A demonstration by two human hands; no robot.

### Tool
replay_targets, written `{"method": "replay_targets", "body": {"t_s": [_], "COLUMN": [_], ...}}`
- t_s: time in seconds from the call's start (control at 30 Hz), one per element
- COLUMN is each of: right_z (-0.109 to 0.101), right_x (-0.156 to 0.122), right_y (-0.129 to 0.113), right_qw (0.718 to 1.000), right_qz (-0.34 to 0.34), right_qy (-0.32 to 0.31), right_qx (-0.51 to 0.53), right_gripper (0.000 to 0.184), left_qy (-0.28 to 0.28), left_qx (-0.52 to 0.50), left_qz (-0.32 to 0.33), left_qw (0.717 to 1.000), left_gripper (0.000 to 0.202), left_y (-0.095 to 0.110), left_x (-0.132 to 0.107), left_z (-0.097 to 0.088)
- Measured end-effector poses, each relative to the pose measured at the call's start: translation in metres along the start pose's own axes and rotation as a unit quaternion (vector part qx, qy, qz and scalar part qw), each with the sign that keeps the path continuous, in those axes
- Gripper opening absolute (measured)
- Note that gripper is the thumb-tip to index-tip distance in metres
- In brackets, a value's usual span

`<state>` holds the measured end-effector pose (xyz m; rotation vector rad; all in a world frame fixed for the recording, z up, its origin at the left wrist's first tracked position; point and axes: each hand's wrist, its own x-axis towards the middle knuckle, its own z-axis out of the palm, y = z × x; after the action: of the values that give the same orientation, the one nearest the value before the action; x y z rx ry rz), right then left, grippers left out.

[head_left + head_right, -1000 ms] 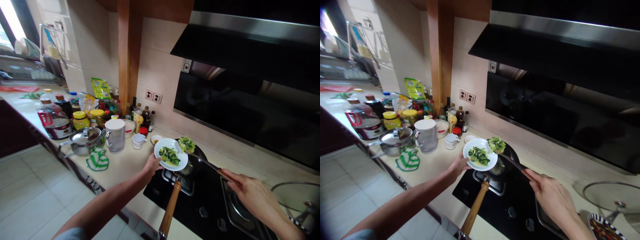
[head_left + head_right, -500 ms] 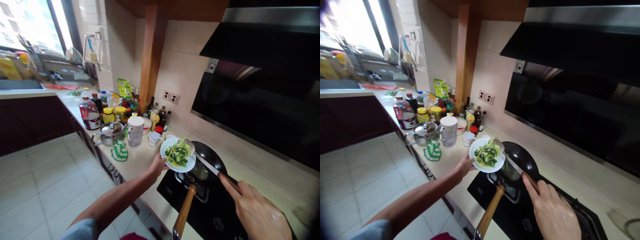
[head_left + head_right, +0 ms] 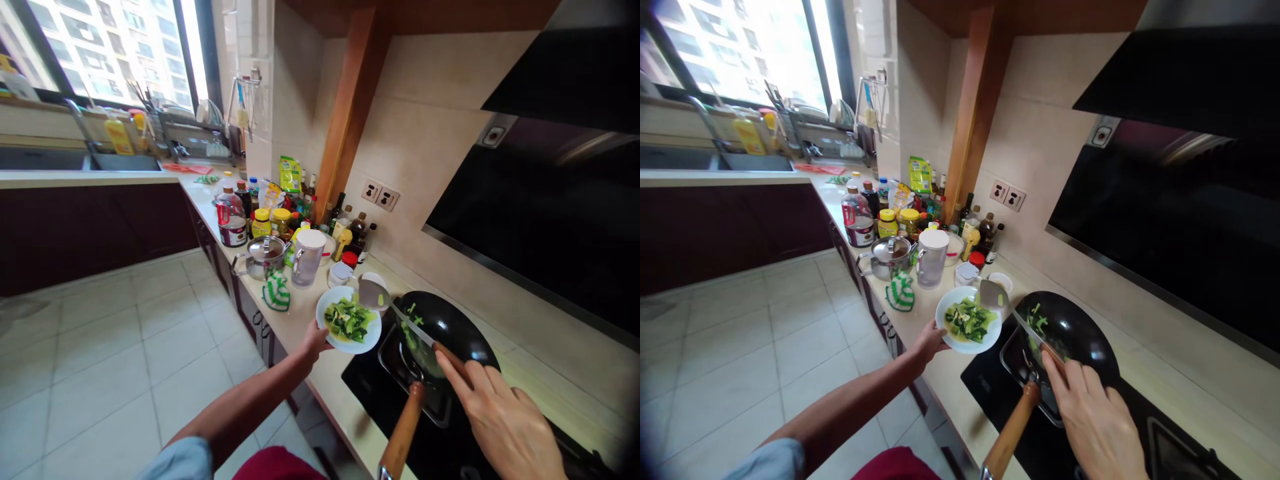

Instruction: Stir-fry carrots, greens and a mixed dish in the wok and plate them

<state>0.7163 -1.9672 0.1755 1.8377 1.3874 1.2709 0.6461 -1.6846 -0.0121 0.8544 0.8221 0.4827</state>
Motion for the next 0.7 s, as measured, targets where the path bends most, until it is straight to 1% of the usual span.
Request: {"method": "replay_targets", "body": {"t_s": [0.1,0.23,0.33,0.4,0.5,0.6,0.7], "right_z": [0.008,0.017,0.026,0.031,0.034,0.031,0.026], "right_x": [0.007,0.009,0.004,-0.002,-0.013,-0.022,-0.031], "right_y": [-0.018,-0.038,-0.049,-0.056,-0.066,-0.072,-0.071], "right_qw": [1.0,0.996,0.986,0.971,0.939,0.907,0.877], "right_qz": [0.009,0.054,0.1,0.139,0.194,0.237,0.279], "right_qy": [-0.021,-0.06,-0.091,-0.114,-0.15,-0.182,-0.201], "right_qx": [0.01,0.025,0.094,0.16,0.24,0.298,0.335], "right_gripper": [0.051,0.051,0.052,0.052,0.044,0.04,0.04], "left_qy": [0.019,0.05,0.068,0.073,0.071,0.071,0.07], "left_qx": [0.0,0.003,0.007,0.009,0.014,0.027,0.046], "left_qz": [-0.007,-0.019,-0.026,-0.025,-0.016,-0.009,-0.007], "left_qw": [1.0,0.999,0.997,0.997,0.997,0.997,0.996], "left_gripper": [0.047,0.051,0.051,0.052,0.05,0.043,0.038], "left_y": [-0.011,-0.024,-0.033,-0.037,-0.043,-0.047,-0.047], "left_x": [0.009,0.025,0.036,0.04,0.044,0.047,0.052], "left_z": [-0.012,-0.024,-0.03,-0.034,-0.037,-0.038,-0.037]}}
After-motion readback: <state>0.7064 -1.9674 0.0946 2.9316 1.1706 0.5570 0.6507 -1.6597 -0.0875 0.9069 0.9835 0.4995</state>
